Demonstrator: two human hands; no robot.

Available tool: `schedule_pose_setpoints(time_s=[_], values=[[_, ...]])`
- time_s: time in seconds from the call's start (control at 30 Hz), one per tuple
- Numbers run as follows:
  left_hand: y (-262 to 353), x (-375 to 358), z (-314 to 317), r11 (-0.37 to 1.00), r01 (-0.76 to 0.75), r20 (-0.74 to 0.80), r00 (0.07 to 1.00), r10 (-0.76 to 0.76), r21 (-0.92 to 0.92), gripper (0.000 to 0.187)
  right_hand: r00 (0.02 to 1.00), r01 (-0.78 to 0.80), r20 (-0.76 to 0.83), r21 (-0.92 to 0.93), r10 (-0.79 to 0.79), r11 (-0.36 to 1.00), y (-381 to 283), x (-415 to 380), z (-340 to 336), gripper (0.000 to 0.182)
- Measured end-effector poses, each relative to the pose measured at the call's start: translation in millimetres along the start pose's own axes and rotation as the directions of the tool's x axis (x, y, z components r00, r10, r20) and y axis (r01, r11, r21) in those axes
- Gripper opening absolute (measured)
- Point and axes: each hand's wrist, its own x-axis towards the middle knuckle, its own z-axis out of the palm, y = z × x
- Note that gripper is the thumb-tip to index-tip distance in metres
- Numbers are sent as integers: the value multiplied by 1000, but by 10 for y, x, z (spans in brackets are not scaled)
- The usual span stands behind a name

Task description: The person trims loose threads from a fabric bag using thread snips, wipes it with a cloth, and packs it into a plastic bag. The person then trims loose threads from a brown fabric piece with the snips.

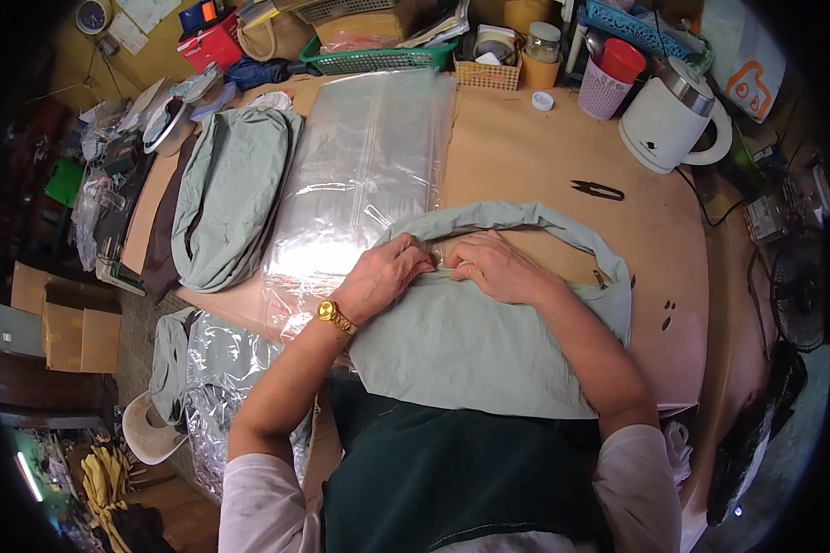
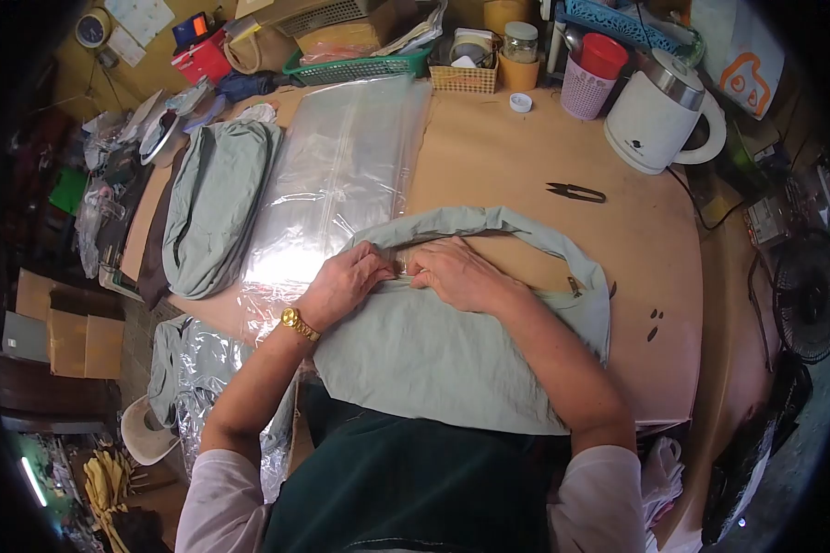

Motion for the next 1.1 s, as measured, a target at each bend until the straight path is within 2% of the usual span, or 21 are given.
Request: schedule_pose_setpoints(time_s=[0.07, 0.13, 0.37, 0.57, 0.63, 0.77, 0.83, 0.87, 0.93, 1.0, 1.1], values=[[-8, 12, -31, 1000, 15, -3, 1000, -15, -9, 11, 1000, -10, 9, 5, 10, 1000, -9, 5, -11, 16], [-65, 26, -89, 990, -53, 85, 994, 64, -129, 12, 1000, -17, 20, 11, 16, 1000, -33, 8, -30, 15], [-85, -5, -17, 988, -148, 25, 989, 149, -43, 12, 999, -30, 21, 30, 29, 999, -55, 16, -56, 14], [-28, 1, 33, 1000, 29, -21, 999, -29, 7, 12, 1000, 11, -25, 97, -9, 995, 22, 25, -43, 15], [-6, 27, 42, 991, 130, -39, 991, -132, -44, 12, 999, 11, -37, 90, -8, 996, 5, 18, -55, 15], [68, 112, -123, 985, 147, 65, 988, -141, -89, 15, 998, 14, -63, 14, -13, 1000, -37, -8, -32, 16], [110, 148, -169, 991, 62, 114, 992, -49, -120, 14, 997, 16, -72, -10, -17, 1000, -51, 0, -23, 16], [130, 147, -139, 991, 60, 113, 993, -47, -120, 14, 998, -8, -69, 0, 8, 1000, -53, -2, -26, 17], [170, 125, -49, 981, 184, 46, 982, -181, -63, 10, 997, -34, -68, 9, 35, 999, -63, -1, -42, 18], [182, 110, 13, 983, 181, 25, 983, -180, -43, 10, 991, -86, -97, 57, 91, 995, -90, 2, -54, 18], [168, 87, 26, 989, 144, 20, 990, -143, -31, 12, 987, -145, -66, 35, 147, 989, -78, 58, -10, 17]])
